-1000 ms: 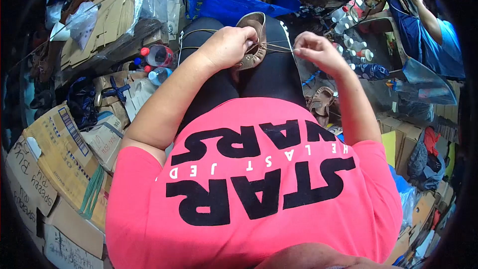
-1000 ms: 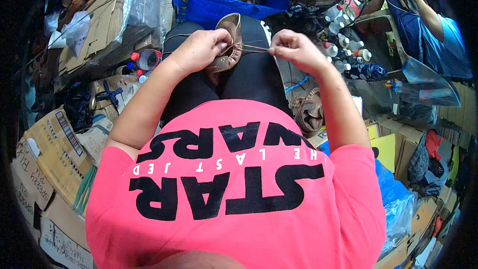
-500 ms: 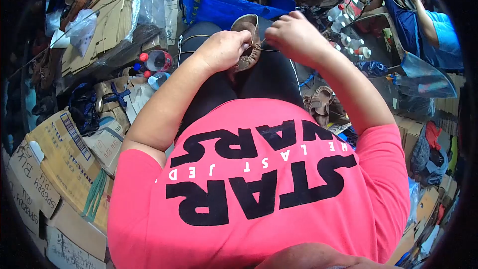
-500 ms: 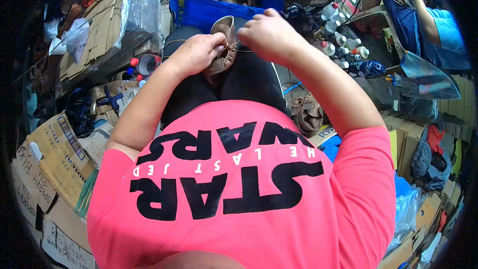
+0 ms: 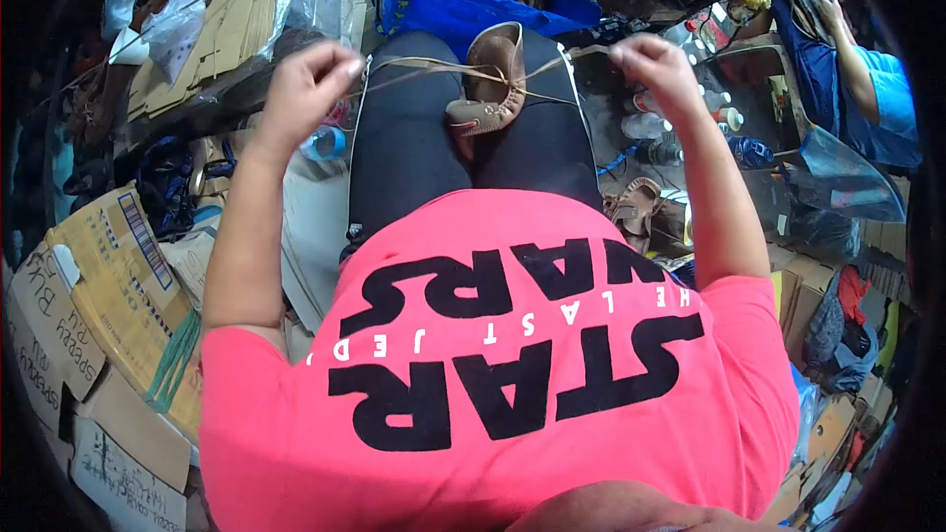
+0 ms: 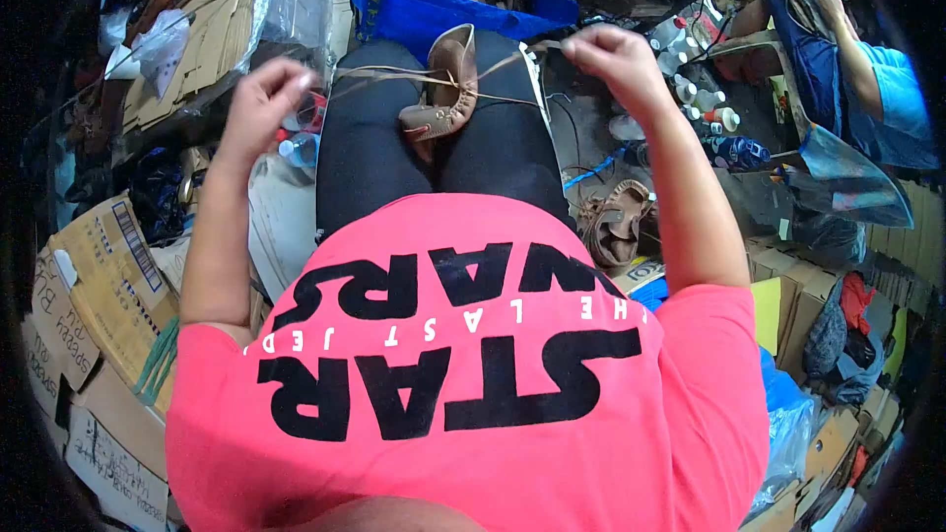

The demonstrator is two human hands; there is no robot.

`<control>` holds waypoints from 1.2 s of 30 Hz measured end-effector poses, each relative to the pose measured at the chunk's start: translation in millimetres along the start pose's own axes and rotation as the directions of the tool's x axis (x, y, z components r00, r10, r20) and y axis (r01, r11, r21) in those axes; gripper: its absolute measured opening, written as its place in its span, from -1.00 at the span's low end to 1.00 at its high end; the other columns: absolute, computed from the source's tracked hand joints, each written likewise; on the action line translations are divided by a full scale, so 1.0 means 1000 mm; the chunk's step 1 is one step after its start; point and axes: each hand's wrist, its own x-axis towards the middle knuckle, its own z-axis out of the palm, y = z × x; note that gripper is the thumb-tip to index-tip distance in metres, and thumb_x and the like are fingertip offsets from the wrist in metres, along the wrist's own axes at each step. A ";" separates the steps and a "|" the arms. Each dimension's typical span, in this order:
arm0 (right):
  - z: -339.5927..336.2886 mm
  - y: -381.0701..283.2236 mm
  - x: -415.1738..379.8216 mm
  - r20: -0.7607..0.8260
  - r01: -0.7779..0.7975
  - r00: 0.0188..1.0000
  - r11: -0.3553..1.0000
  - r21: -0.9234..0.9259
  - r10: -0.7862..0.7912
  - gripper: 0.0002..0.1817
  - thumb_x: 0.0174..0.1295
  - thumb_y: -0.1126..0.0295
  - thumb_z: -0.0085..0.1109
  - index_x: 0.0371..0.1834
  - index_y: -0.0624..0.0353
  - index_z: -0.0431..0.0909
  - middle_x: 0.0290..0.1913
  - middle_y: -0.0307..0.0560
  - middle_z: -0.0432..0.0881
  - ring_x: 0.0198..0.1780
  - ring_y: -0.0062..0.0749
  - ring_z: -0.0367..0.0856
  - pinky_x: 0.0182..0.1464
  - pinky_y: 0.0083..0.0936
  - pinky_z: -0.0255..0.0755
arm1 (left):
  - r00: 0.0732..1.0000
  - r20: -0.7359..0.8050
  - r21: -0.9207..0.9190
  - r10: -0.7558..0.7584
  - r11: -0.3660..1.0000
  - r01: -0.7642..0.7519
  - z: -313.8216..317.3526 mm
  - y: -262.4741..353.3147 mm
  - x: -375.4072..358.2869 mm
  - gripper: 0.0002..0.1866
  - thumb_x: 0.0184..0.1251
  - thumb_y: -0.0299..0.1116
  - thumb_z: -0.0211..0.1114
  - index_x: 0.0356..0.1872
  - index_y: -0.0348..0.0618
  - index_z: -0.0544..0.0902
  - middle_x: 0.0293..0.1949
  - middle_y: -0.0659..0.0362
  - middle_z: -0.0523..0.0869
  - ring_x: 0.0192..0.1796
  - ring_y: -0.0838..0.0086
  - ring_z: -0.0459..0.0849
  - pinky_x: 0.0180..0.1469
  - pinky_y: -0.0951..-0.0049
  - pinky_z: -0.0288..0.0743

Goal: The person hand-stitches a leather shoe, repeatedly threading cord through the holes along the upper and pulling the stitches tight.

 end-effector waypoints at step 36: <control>0.072 0.012 -0.024 0.056 0.252 0.966 0.863 -0.438 -0.253 -0.74 0.10 0.29 0.33 -0.31 0.24 0.53 -0.35 0.05 0.58 -0.28 -0.19 0.58 -0.21 -0.39 0.43 | 0.984 0.175 0.297 0.024 0.952 -0.076 0.081 0.018 0.004 -0.75 0.29 -0.30 0.24 -0.13 -0.24 0.63 -0.35 0.11 0.69 -0.25 0.45 0.63 -0.11 0.46 0.46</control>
